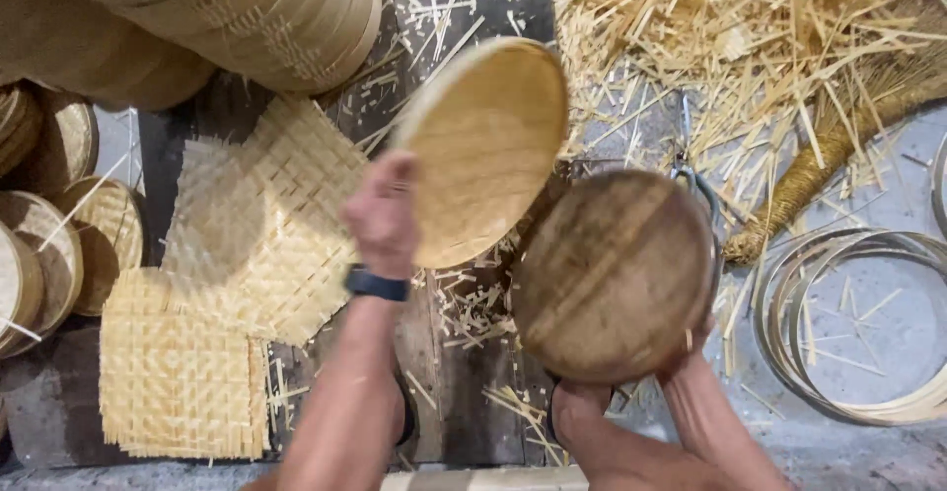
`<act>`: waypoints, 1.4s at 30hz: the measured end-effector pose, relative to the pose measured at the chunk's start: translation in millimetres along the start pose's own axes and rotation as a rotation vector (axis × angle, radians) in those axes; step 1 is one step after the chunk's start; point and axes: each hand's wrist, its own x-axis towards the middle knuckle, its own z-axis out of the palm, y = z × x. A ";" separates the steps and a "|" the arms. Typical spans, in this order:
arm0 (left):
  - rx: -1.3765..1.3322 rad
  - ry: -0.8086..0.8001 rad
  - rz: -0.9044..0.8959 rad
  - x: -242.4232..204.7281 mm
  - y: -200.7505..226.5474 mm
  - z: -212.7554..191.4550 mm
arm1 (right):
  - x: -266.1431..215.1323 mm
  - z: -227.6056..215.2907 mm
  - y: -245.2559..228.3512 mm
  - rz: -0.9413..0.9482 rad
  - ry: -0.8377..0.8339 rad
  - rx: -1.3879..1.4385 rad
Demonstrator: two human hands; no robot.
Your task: The recorder is seen assembling a bamboo tray by fitting a woven bamboo sheet into a circular bamboo frame and trimming the excess edges with scissors.
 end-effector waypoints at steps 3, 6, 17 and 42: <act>0.110 0.109 -0.233 38.0 -10.4 -51.8 | 6.4 -29.0 40.3 0.105 0.071 -0.047; 0.095 0.034 -0.542 64.1 -6.6 -77.9 | 6.3 -55.4 71.6 0.217 0.147 -0.099; 0.027 -0.352 -0.778 36.3 -125.9 1.7 | -39.9 -42.2 70.0 0.183 0.255 -0.387; 0.575 -0.934 0.741 -71.7 -11.6 -23.2 | -49.8 -16.8 84.1 -0.410 0.399 -1.811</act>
